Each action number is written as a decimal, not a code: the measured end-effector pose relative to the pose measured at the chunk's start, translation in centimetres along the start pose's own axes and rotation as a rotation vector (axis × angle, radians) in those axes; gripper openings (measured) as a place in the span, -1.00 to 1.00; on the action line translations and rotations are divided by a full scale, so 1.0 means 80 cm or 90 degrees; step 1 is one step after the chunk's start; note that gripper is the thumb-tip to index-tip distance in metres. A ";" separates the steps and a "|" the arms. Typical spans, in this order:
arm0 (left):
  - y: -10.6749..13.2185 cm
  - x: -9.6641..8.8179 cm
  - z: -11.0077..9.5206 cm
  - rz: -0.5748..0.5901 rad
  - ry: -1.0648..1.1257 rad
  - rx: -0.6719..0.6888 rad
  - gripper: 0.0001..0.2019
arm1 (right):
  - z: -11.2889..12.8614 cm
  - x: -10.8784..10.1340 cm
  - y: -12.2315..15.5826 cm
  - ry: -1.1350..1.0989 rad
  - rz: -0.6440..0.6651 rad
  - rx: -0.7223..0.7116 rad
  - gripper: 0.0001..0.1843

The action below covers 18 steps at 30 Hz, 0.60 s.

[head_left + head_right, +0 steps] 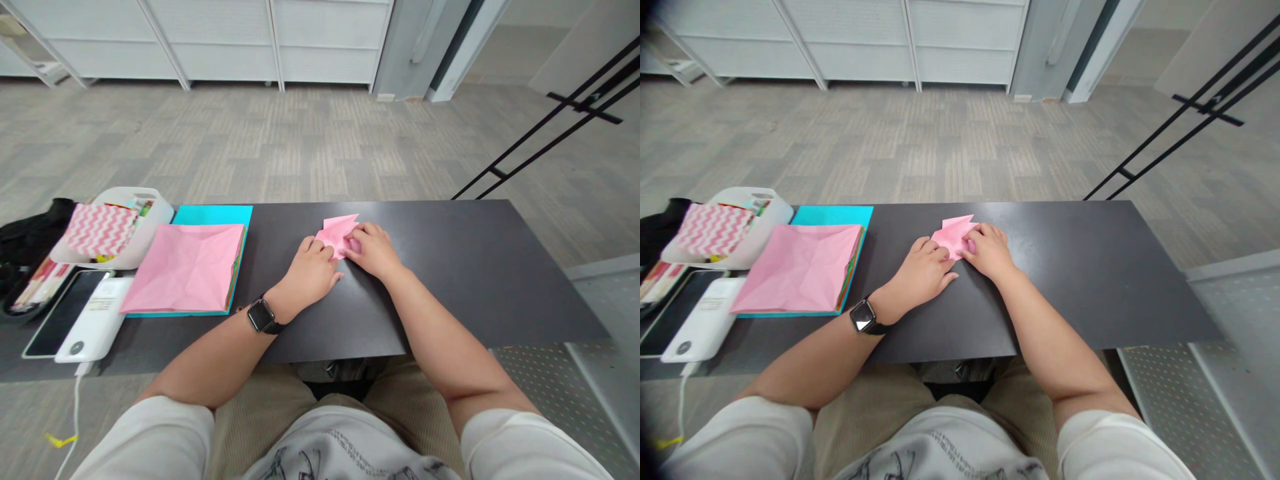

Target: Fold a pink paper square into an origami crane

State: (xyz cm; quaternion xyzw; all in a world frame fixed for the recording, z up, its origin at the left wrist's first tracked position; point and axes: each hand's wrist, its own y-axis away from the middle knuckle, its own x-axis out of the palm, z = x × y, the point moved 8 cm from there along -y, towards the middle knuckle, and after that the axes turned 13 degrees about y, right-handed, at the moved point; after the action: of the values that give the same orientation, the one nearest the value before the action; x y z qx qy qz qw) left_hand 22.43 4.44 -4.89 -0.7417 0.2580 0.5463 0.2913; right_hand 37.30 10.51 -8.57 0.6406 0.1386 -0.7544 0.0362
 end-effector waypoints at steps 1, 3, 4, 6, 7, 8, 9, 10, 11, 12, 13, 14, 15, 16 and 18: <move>0.000 0.001 0.001 -0.007 -0.001 0.001 -0.66 | -0.003 0.000 0.000 0.010 -0.005 0.010 -0.64; 0.000 0.003 0.002 -0.019 0.001 0.004 -0.64 | -0.014 0.000 -0.002 0.028 -0.016 0.039 -0.66; 0.000 0.003 0.003 -0.024 0.004 0.003 -0.62 | -0.020 -0.001 -0.003 0.035 -0.022 0.054 -0.67; -0.001 0.003 0.005 -0.032 0.013 -0.008 -0.62 | -0.033 -0.001 -0.005 0.041 -0.028 0.082 -0.68; -0.002 0.002 0.006 -0.036 0.018 -0.017 -0.63 | -0.038 -0.001 -0.005 0.040 -0.028 0.093 -0.68; -0.002 0.000 0.007 -0.040 0.021 -0.027 -0.65 | -0.042 -0.001 -0.006 0.038 -0.027 0.100 -0.68; -0.002 -0.002 0.008 -0.044 0.024 -0.038 -0.67 | -0.045 -0.001 -0.006 0.035 -0.025 0.105 -0.68; -0.002 -0.004 0.008 -0.047 0.027 -0.047 -0.68 | -0.047 -0.001 -0.006 0.032 -0.024 0.108 -0.67; -0.002 -0.006 0.009 -0.050 0.030 -0.056 -0.69 | -0.047 0.000 -0.007 0.029 -0.022 0.110 -0.67; -0.001 -0.009 0.009 -0.052 0.033 -0.065 -0.71 | -0.048 0.000 -0.007 0.026 -0.022 0.111 -0.67; -0.001 -0.010 0.010 -0.053 0.036 -0.074 -0.72 | -0.048 -0.001 -0.007 0.024 -0.022 0.112 -0.67; -0.001 -0.012 0.011 -0.054 0.038 -0.083 -0.73 | -0.049 -0.001 -0.007 0.023 -0.022 0.115 -0.67; 0.000 -0.013 0.012 -0.053 0.040 -0.090 -0.74 | -0.049 -0.001 -0.007 0.022 -0.022 0.118 -0.67; 0.000 -0.013 0.013 -0.052 0.040 -0.098 -0.74 | -0.050 -0.001 -0.007 0.021 -0.023 0.122 -0.66; 0.002 -0.013 0.016 -0.049 0.038 -0.114 -0.72 | -0.052 -0.001 -0.007 0.021 -0.022 0.128 -0.66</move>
State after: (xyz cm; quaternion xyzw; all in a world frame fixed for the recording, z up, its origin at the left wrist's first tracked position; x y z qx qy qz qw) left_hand 21.22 5.32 -4.21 -0.7899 0.1880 0.5334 0.2369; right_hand 41.15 12.12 -8.96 0.6509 0.0738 -0.7543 -0.0441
